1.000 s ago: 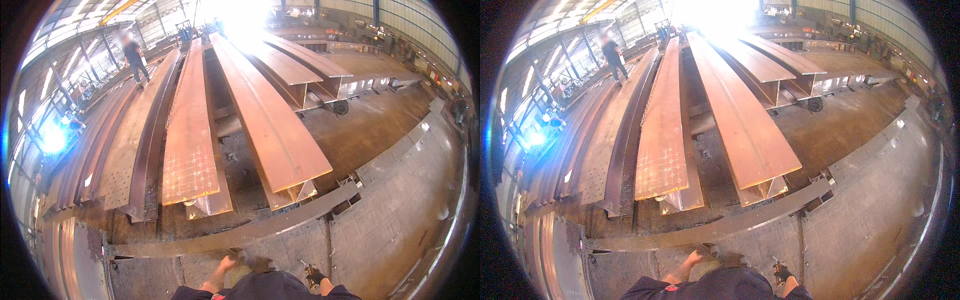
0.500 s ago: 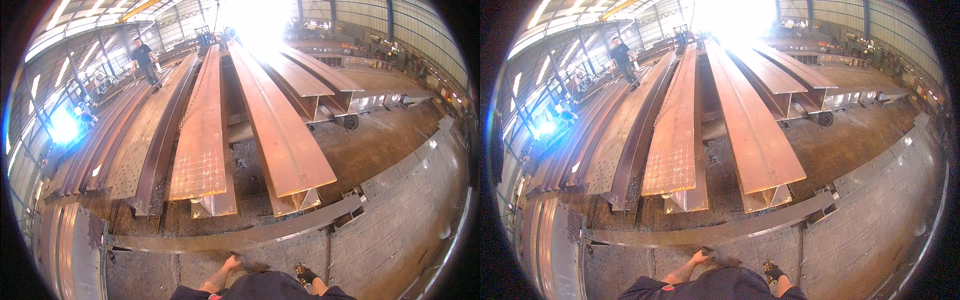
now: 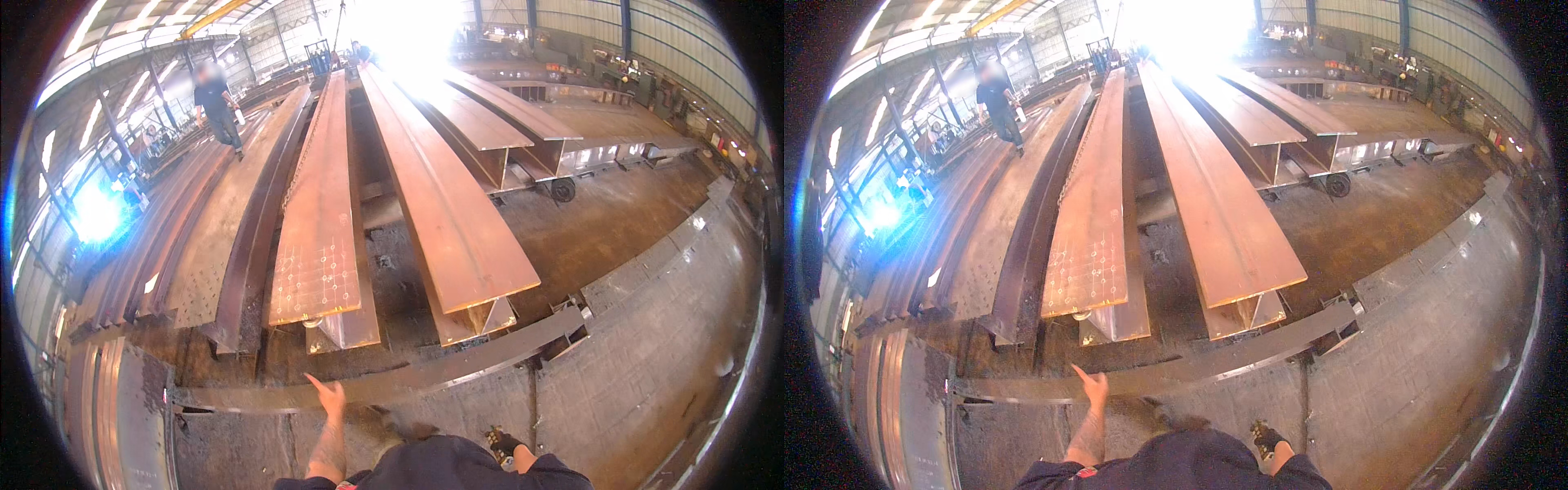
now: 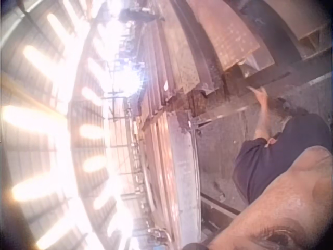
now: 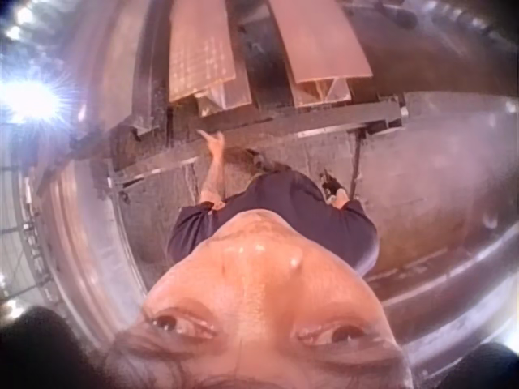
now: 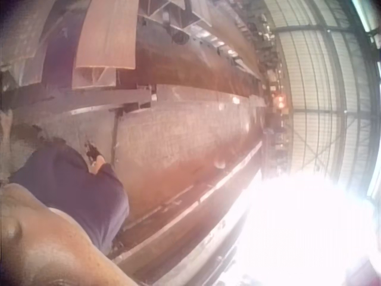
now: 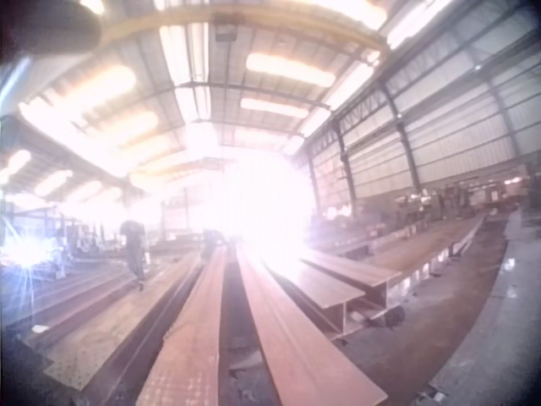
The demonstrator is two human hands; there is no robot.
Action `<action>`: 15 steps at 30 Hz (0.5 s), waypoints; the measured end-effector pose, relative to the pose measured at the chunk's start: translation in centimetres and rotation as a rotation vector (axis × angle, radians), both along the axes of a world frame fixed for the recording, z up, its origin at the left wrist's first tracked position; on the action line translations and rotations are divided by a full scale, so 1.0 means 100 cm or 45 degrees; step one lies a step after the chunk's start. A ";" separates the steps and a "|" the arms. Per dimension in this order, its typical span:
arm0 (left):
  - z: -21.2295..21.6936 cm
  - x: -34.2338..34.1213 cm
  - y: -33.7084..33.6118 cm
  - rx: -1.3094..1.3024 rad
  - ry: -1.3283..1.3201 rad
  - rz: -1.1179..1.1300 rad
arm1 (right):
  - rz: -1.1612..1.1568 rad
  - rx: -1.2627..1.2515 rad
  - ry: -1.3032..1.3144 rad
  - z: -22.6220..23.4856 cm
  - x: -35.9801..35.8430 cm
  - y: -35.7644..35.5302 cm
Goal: The person operates a crane remote to lift and reposition long metal beams in a fabrication shop. They guide the suspended beam into place among other stacked beams and then walk to another area to continue handling additional beams.
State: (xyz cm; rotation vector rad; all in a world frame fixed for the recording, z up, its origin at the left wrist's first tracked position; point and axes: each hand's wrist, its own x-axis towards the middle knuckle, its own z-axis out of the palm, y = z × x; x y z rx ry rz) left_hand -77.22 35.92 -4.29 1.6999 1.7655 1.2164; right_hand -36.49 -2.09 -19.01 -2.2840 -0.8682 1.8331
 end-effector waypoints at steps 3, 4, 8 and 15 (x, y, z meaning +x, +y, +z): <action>0.104 0.016 0.052 0.221 -0.162 0.189 | 0.152 0.126 0.017 0.009 -0.005 -0.002; 0.125 0.009 0.062 0.217 -0.241 0.351 | 0.237 0.218 0.019 0.018 -0.011 0.002; 0.202 0.036 0.074 0.154 -0.184 0.437 | -0.037 0.239 0.065 -0.026 -0.012 -0.011; 0.196 0.013 0.077 0.056 -0.263 0.653 | -0.048 0.303 0.142 -0.010 -0.016 -0.009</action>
